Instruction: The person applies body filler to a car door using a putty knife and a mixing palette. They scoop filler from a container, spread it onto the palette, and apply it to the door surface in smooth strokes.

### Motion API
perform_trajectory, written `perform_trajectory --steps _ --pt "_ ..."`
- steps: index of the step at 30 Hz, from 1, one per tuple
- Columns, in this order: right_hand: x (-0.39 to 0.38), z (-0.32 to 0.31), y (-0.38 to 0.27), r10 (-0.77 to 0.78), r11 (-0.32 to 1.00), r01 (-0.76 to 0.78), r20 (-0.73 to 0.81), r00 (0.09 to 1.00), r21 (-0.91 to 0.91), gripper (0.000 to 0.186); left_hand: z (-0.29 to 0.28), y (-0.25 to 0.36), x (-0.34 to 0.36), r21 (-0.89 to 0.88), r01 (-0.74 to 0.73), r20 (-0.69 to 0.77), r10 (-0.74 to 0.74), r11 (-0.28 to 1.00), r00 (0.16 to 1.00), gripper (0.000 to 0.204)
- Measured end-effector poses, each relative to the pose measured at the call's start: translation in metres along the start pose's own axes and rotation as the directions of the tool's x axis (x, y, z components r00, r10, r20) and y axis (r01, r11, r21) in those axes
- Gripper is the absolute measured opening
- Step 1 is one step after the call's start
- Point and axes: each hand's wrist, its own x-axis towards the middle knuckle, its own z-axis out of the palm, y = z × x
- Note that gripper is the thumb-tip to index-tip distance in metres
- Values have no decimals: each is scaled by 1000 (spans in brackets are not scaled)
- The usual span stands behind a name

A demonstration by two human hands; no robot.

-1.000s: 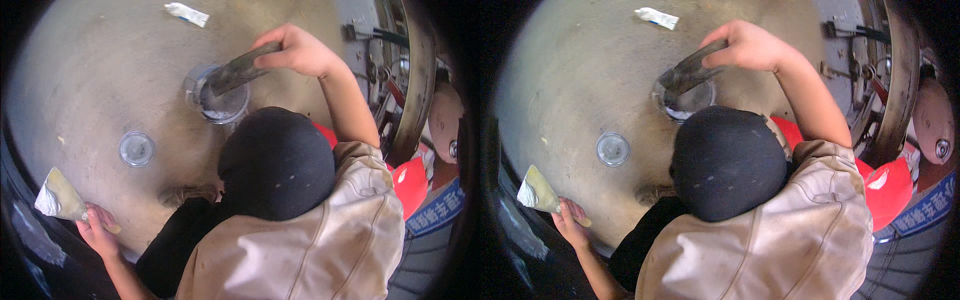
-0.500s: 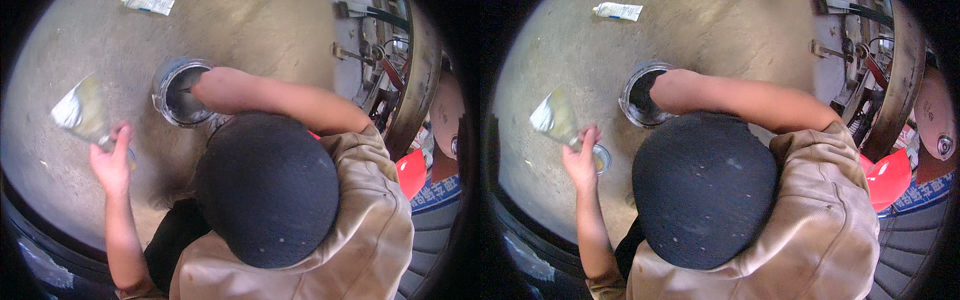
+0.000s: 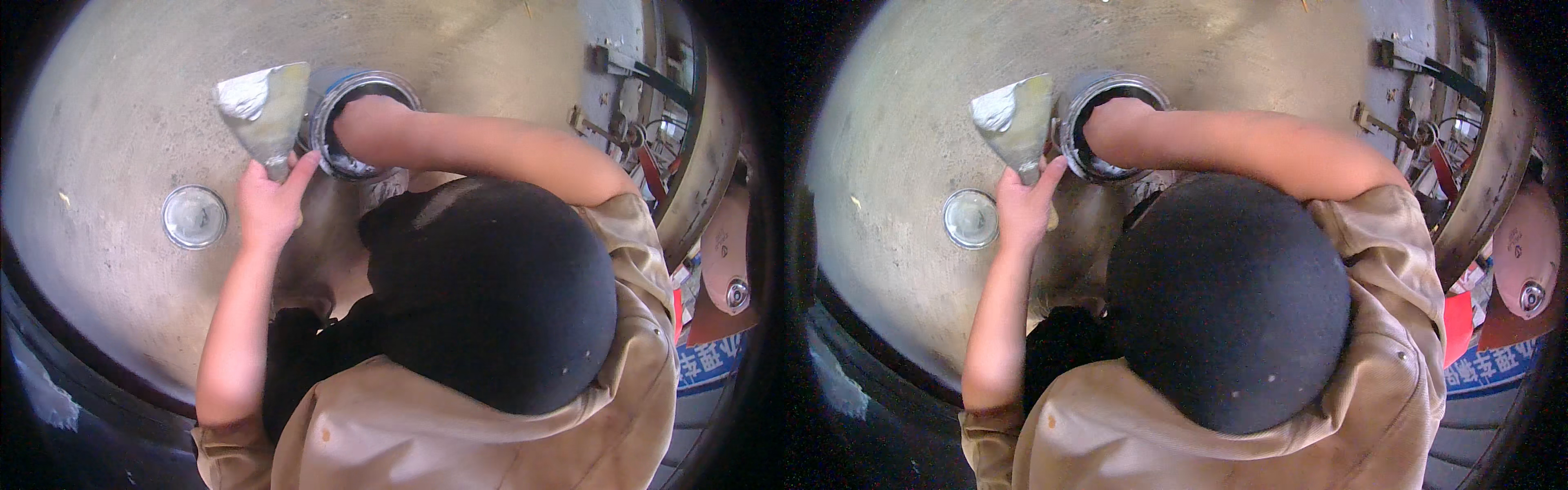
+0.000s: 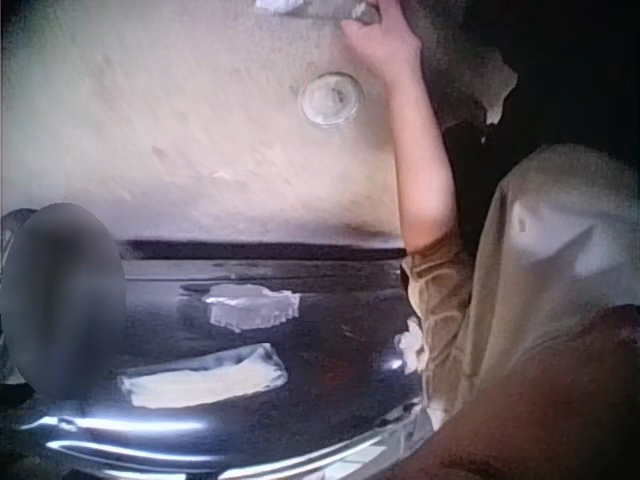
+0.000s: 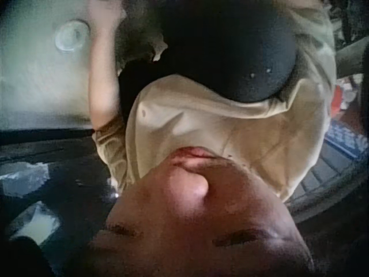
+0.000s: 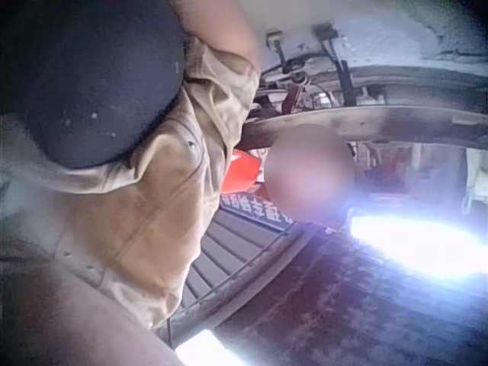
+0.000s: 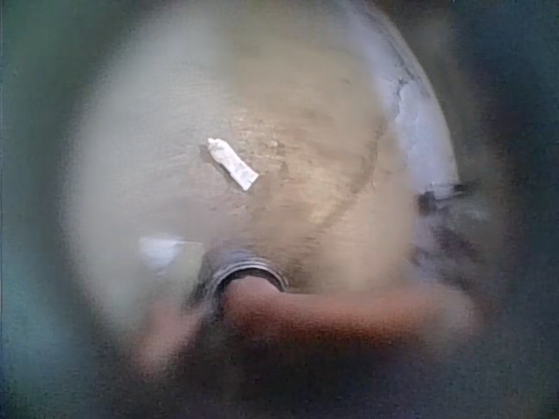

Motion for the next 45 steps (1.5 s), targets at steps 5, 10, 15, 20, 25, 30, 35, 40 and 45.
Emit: perform_trajectory --steps 5,10,15,20,25,30,35,40,45 --pt "11 4 2 -83 993 89 77 994 -74 14 4 4 -1 80 28 5 -29 996 1000 33" --pt "22 9 4 -70 995 78 121 990 -58 16 6 0 4 87 -30 13 29 996 1000 35" --pt "29 19 3 65 997 -72 166 984 40 23 10 -11 11 -8 19 27 -19 1000 999 38" --pt "31 21 10 152 958 -194 198 968 213 28 5 -14 12 7 -4 83 4 1000 997 31" --pt "30 27 12 444 515 -499 281 851 697 30 6 -15 12 -39 -11 90 15 999 996 31" --pt "32 44 2 479 284 -315 151 865 906 26 4 -17 15 -39 2 104 2 999 995 32" --pt "29 44 -4 487 -242 -153 256 835 958 21 2 -15 14 -14 8 102 -6 1000 995 32" --pt "24 34 -15 521 -556 49 302 798 830 14 4 -16 16 -16 -19 89 21 1000 996 33" --pt "20 30 -17 536 -356 22 185 824 934 12 3 -17 16 -33 -29 97 32 999 995 34"
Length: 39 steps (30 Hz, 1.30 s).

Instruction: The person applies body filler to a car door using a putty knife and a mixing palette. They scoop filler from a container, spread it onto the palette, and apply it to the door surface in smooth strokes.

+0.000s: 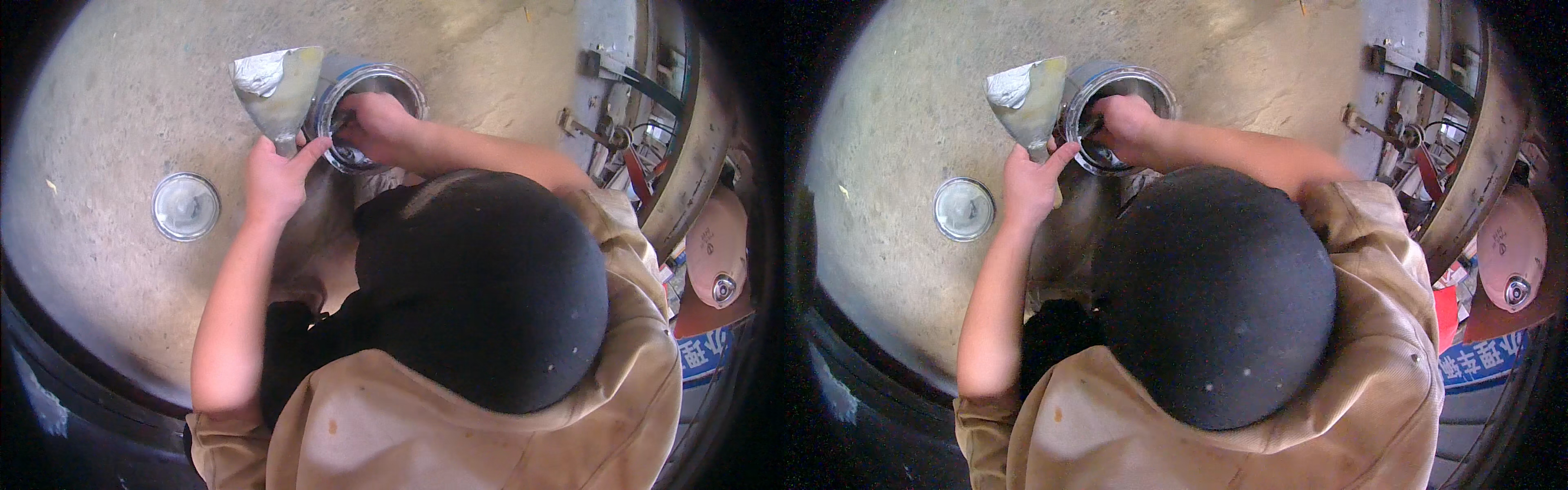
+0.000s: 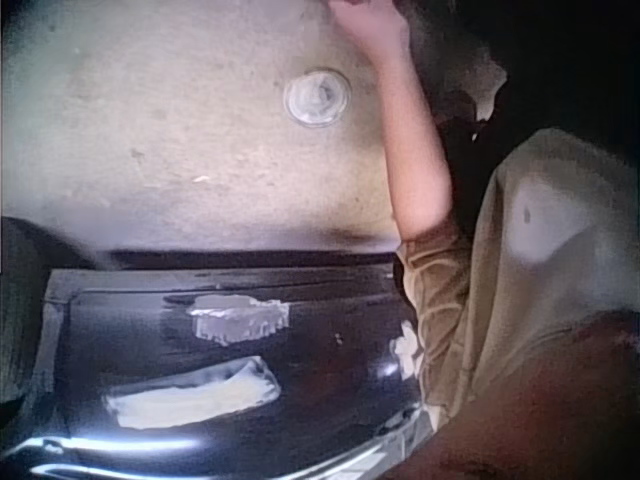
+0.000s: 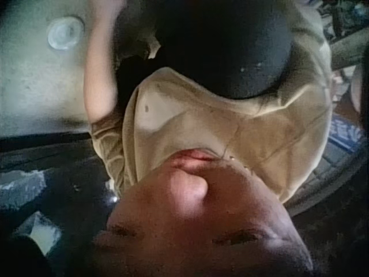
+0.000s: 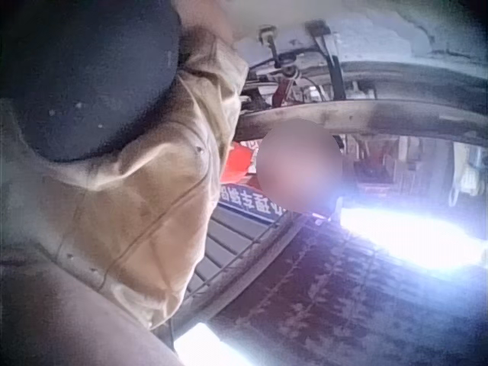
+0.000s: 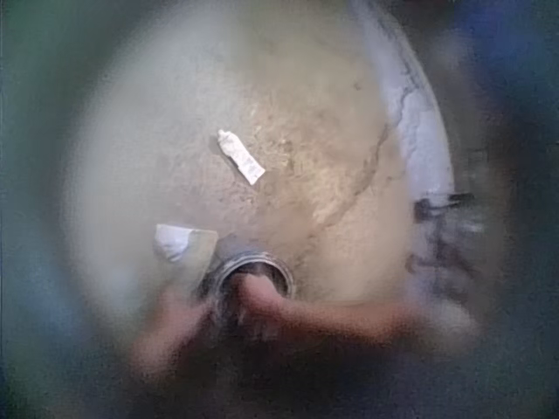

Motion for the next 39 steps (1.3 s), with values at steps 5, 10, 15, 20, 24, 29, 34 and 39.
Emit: perform_trajectory --steps 5,10,15,20,24,29,34,39 --pt "5 0 3 86 843 -76 5 996 533 17 -1 0 -1 61 59 -15 -58 996 998 35" --pt "18 -6 19 -12 945 -1 38 999 326 24 0 1 -1 64 24 -17 -23 998 1000 33" --pt "41 -19 42 -262 910 210 103 960 357 28 -2 4 -1 143 14 -17 -12 990 1000 33" --pt "41 -22 43 -293 907 248 88 952 341 30 -4 1 -1 164 51 -12 -49 985 999 33" --pt "15 -20 20 12 773 -14 7 1000 634 26 -4 -3 0 87 -3 7 2 996 1000 36" --pt "-18 -41 0 -444 193 400 284 850 -896 30 -4 -2 0 151 -32 -37 38 988 999 43" --pt "-24 -47 4 -351 776 378 152 924 -505 43 -4 -1 -2 155 -42 -54 51 987 997 46" --pt "-49 -61 6 -365 868 375 95 926 -326 35 3 -1 -4 3 -18 -39 18 1000 999 42"
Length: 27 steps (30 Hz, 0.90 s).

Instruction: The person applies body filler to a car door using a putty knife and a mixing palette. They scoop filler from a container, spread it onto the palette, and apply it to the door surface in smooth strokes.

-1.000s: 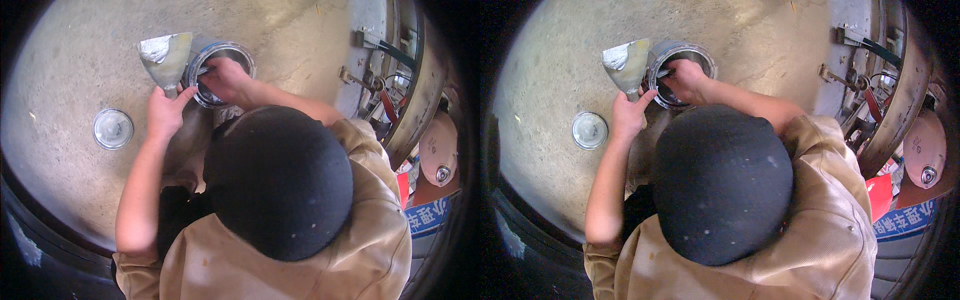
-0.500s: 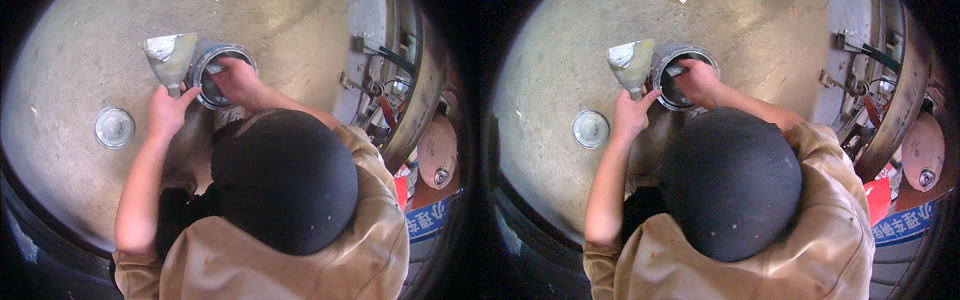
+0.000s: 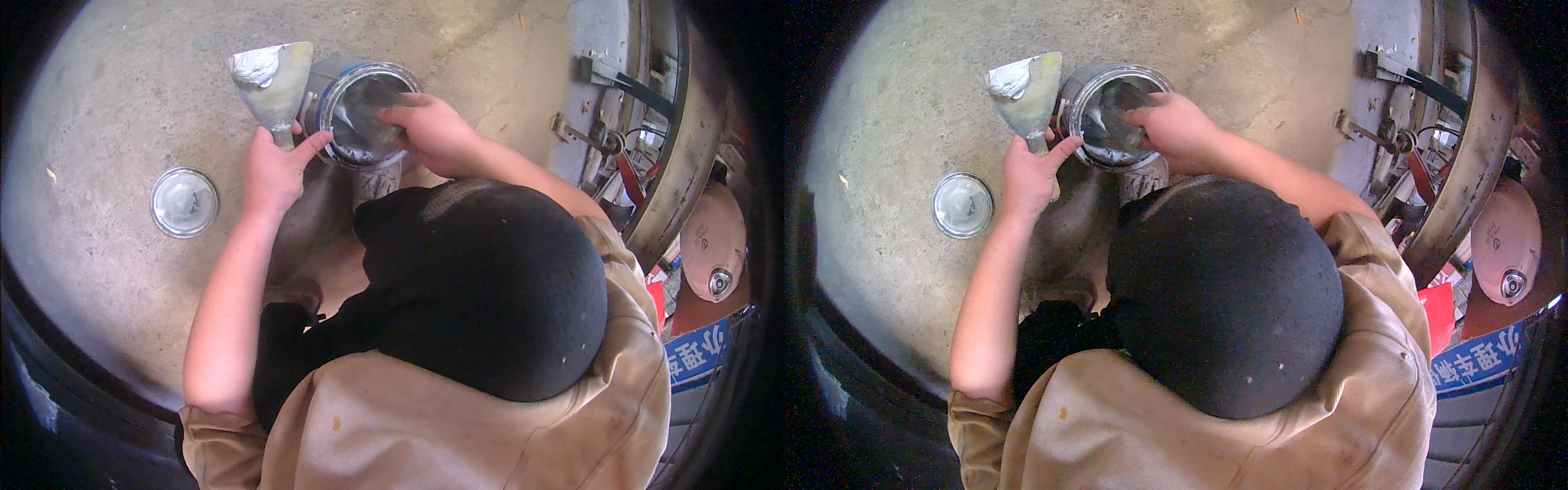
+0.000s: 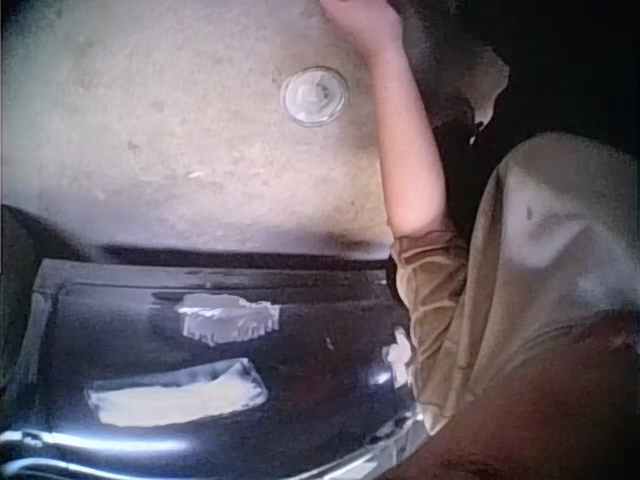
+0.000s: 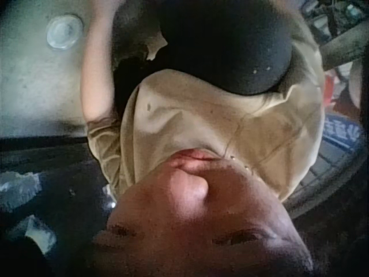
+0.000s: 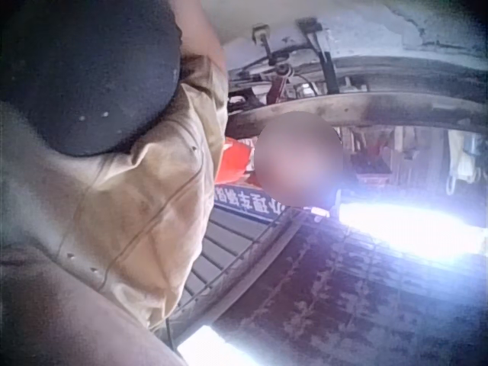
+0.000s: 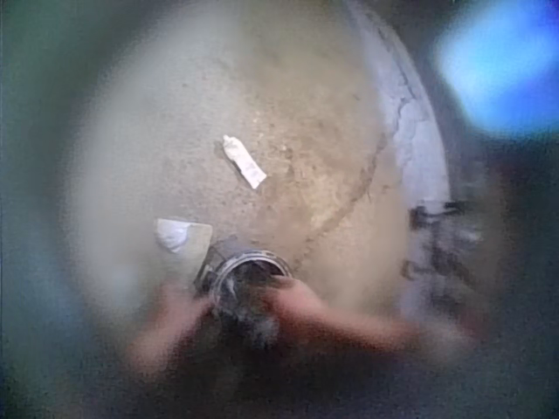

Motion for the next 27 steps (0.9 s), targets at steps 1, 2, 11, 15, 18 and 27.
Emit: perform_trajectory --steps 1,2,11,15,18,27 --pt "-5 -5 0 -17 998 18 19 1000 -54 33 0 1 0 44 -20 -9 20 999 1000 41" --pt "-8 -8 -5 -34 993 38 38 999 -108 31 -1 2 0 80 -33 -4 34 996 999 41" --pt "-58 -51 -58 139 807 -59 92 986 -588 32 -7 17 -3 190 -188 -99 209 964 973 40" --pt "-56 -54 -67 -91 682 209 202 975 -701 31 -28 23 1 222 -174 -112 202 959 973 42" --pt "-63 -59 -79 -215 530 347 273 938 -774 32 -32 29 -1 -55 -69 -81 65 996 995 43" --pt "-71 -75 -92 -373 337 559 438 818 -757 35 -40 22 -4 256 -181 -63 203 950 977 35"
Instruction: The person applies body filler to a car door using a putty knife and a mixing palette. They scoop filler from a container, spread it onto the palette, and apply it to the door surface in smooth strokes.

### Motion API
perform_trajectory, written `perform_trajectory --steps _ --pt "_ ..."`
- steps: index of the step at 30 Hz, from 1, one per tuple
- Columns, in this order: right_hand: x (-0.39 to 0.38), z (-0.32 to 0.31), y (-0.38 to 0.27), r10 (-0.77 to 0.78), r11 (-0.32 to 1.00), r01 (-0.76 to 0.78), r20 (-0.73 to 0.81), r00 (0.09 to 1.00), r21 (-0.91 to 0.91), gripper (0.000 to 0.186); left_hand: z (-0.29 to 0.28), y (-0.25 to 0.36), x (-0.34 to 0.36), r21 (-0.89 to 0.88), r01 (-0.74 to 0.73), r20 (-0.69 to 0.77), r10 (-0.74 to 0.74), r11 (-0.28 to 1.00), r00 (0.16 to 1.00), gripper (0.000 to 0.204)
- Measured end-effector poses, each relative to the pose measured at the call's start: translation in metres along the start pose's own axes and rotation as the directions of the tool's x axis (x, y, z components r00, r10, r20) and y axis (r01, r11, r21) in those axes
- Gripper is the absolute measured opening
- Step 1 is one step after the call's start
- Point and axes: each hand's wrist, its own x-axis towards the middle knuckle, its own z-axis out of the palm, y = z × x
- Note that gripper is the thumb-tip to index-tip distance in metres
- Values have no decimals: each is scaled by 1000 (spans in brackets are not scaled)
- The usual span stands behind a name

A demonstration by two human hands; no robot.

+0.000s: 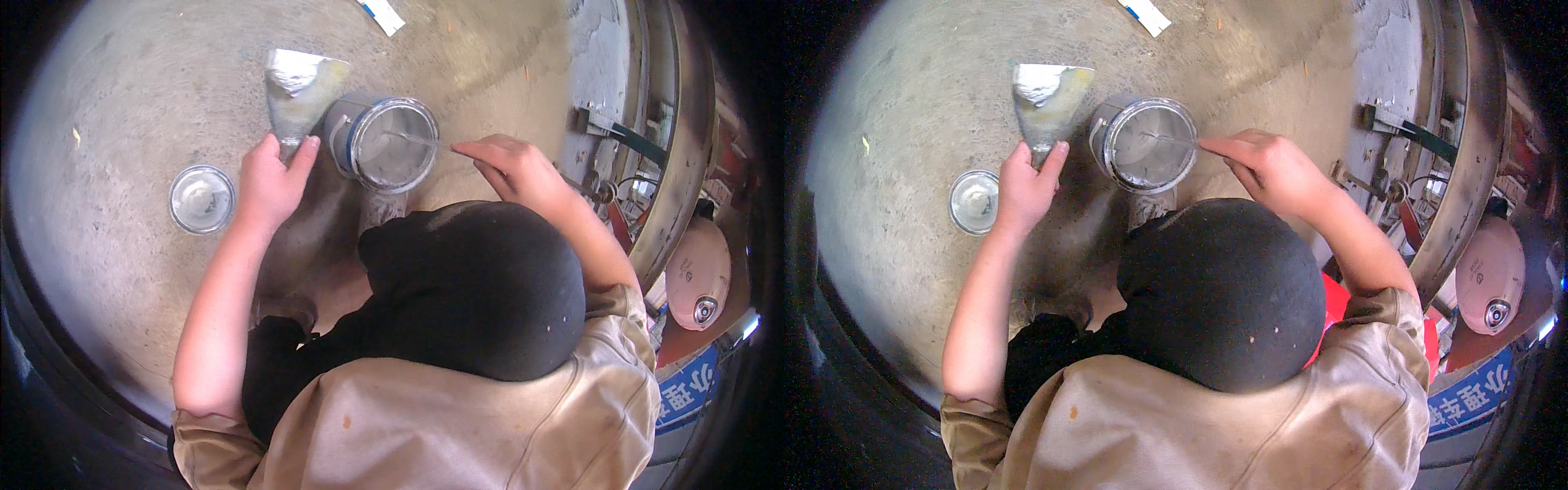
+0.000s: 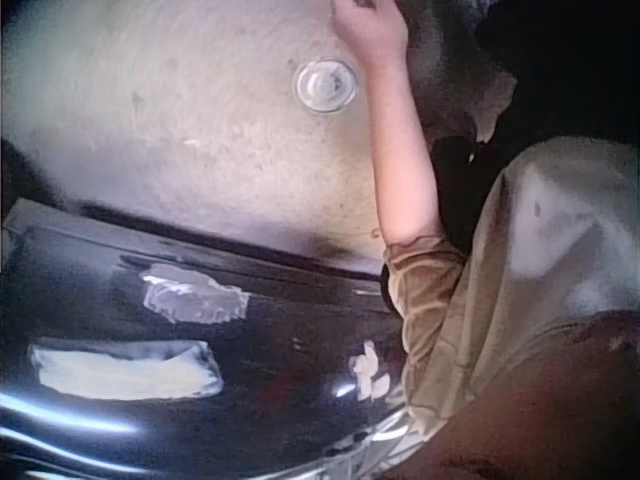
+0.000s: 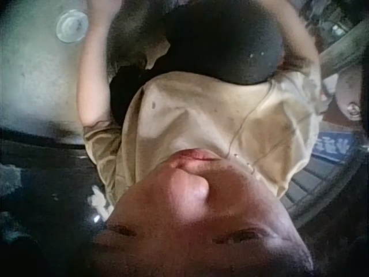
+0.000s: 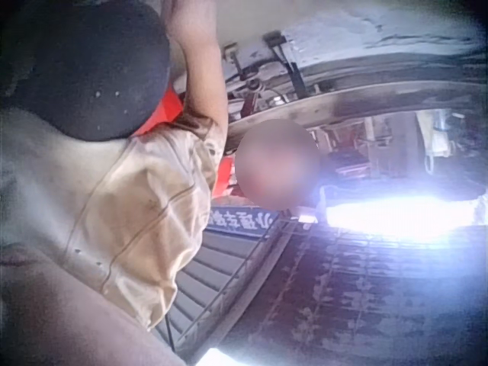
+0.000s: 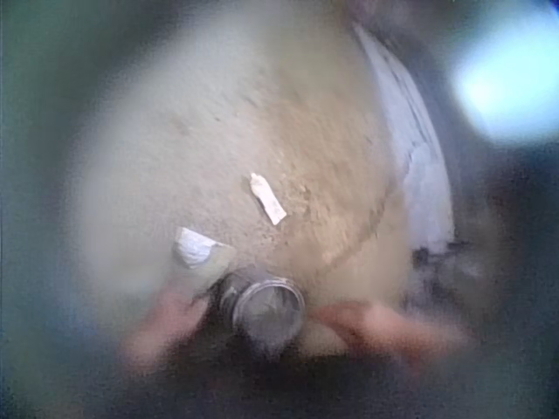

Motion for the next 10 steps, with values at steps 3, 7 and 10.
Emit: perform_trajectory --steps 3,7,10 --pt "-3 -9 2 -22 1000 22 -2 1000 7 36 3 2 -2 98 -101 35 98 990 995 31" --pt "-9 -24 1 -81 996 82 -40 996 24 36 7 10 -3 48 128 151 -134 991 979 48" --pt "-13 -44 -6 -27 1000 27 -12 1000 12 35 6 16 -1 44 3 104 -8 999 995 51"
